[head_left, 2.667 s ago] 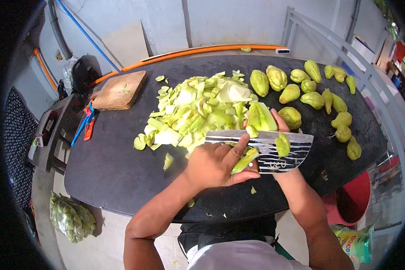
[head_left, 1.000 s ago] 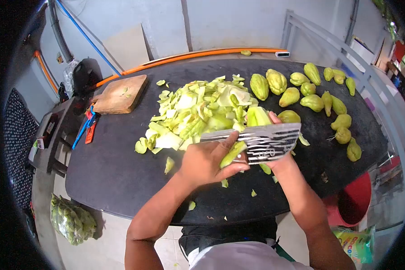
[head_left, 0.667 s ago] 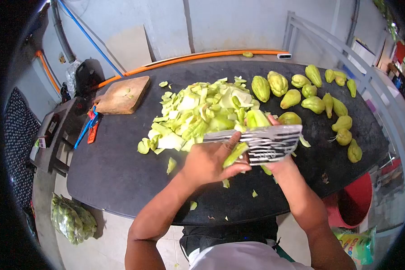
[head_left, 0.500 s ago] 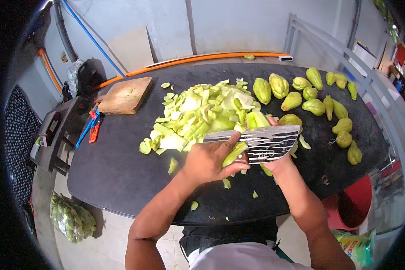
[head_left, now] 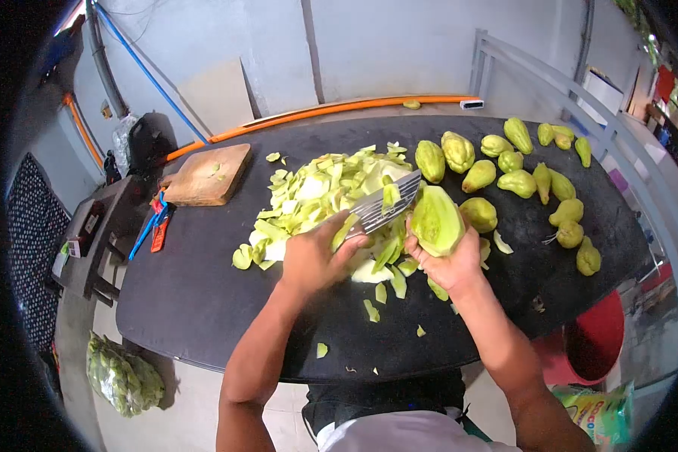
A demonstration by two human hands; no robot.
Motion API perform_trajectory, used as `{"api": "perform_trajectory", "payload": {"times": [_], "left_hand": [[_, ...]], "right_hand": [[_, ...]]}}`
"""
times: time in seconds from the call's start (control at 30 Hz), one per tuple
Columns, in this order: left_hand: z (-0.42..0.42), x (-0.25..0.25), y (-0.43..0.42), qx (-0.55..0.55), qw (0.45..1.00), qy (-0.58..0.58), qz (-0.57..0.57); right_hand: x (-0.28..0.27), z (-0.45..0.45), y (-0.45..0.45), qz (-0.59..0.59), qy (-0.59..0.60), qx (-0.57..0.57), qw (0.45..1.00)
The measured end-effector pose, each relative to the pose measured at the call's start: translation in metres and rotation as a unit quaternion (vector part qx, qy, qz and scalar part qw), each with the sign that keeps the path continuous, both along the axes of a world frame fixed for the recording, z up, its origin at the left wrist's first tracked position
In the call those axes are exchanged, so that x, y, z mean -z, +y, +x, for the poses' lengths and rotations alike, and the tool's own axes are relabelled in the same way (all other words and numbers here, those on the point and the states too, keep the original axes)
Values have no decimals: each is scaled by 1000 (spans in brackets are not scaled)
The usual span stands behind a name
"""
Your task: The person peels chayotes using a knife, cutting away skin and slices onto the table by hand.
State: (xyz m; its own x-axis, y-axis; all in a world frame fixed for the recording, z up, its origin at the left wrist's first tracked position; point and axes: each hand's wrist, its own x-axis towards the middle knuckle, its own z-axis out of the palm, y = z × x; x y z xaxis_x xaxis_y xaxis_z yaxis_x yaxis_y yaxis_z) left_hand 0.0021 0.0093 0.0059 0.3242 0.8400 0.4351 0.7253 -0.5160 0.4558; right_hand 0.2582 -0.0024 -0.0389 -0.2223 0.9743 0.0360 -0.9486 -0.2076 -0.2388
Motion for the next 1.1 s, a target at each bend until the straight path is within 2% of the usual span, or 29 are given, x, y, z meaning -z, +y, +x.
{"api": "perform_trajectory", "payload": {"times": [0.07, 0.17, 0.27, 0.3, 0.33, 0.43, 0.5, 0.63, 0.93, 1.03, 1.1], "left_hand": [[3, 3, -2, 29, 999, -35, 11], [12, 8, -8, 84, 992, -50, 78], [25, 2, -28, 130, 975, 60, 168], [29, 5, -29, 159, 961, 59, 217], [33, 4, -32, 177, 949, 70, 252], [41, 0, -38, 200, 937, 67, 278], [44, 4, -36, 211, 926, 49, 310], [43, 3, -39, 207, 926, 71, 307], [44, 1, -41, 224, 922, 69, 307], [44, 0, -36, 223, 919, 57, 321], [39, 6, -31, 219, 923, 52, 313]], "right_hand": [[-5, -3, -1, -53, -98, 63, 992], [-24, -9, -10, -89, -76, 66, 991], [-8, -5, -6, -87, -53, 4, 995], [-4, -4, -6, 38, -21, -54, 998], [-4, -8, -11, -14, -58, 4, 998], [7, -10, -9, 1, -60, 33, 998], [7, -12, -5, 27, -106, 39, 993], [5, -14, -4, 7, -119, 39, 992], [-6, -17, -7, 40, -42, -29, 998], [2, -13, -8, 54, -102, -8, 993], [1, -11, -8, 6, -74, -5, 997]]}}
